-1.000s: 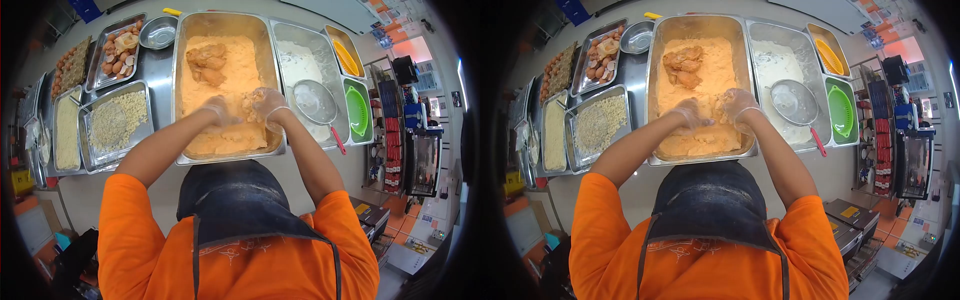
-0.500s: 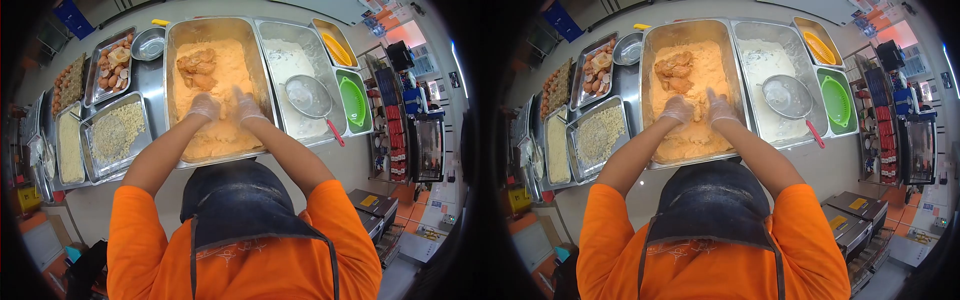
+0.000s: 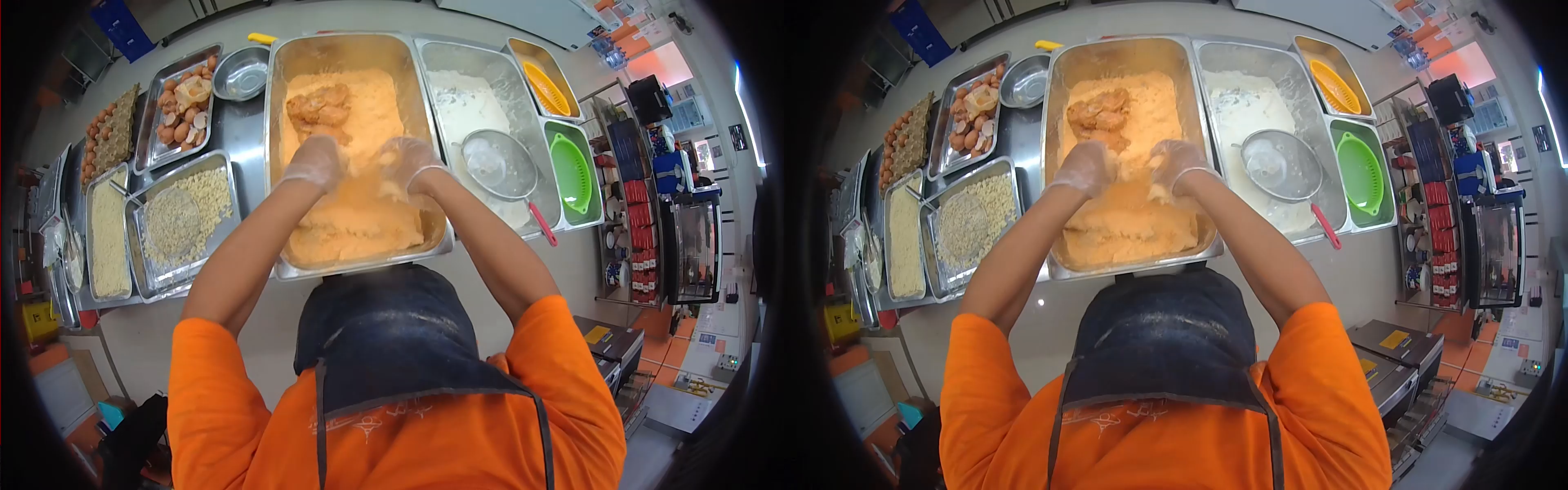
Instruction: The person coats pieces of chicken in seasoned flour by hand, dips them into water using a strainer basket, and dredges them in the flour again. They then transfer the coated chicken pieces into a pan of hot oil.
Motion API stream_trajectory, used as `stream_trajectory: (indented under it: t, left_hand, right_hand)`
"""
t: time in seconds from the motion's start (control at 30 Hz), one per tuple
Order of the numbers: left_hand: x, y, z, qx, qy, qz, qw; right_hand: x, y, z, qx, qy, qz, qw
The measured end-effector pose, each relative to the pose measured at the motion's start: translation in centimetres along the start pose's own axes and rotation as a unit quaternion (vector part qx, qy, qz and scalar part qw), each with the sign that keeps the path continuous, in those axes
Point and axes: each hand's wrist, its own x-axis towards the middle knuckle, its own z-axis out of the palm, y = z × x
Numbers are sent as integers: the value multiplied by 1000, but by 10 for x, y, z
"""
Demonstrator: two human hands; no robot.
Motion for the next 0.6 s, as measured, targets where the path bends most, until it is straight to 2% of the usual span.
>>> stream_trajectory:
  t: [0.07, 0.13, 0.17, 0.2, 0.27, 0.33, 0.4, 0.43, 0.47, 0.5, 0.53, 0.57, 0.6]
  left_hand:
    - [6, 6, -16, 27, -59, -22, 998]
    - [7, 38, -50, -7, -53, -39, 998]
    - [10, 45, -54, 23, 23, 1, 999]
    - [16, 52, -56, 52, 96, 38, 993]
    - [38, 89, -79, 47, 95, 43, 993]
    - [66, 130, -97, 43, 95, 37, 994]
    - [104, 175, -100, 44, 109, 18, 993]
    - [130, 190, -89, 51, 109, 12, 993]
    - [162, 203, -74, 86, 138, 55, 985]
    - [192, 215, -63, 124, 168, 102, 973]
    - [215, 250, -63, 69, 133, 83, 985]
    - [235, 289, -57, 12, 94, 62, 994]
    - [259, 314, -44, 54, 70, 120, 989]
  right_hand:
    - [-6, 9, -10, -71, 24, -176, 982]
    - [-19, 16, -56, -28, 41, -150, 987]
    - [-22, 21, -80, 17, 42, -140, 989]
    - [-16, 42, -107, 128, 35, -125, 983]
    - [-19, 70, -179, 274, 2, -93, 957]
    - [17, 135, -246, 305, 25, -120, 944]
    - [67, 208, -297, 392, 114, -100, 907]
    - [82, 225, -313, 385, 200, -36, 900]
    - [96, 244, -327, 376, 285, 31, 881]
    - [131, 284, -343, 240, 298, 82, 920]
    - [166, 325, -350, 99, 305, 132, 938]
    - [179, 345, -348, 109, 303, 133, 937]
    - [188, 363, -347, 30, 292, 103, 950]
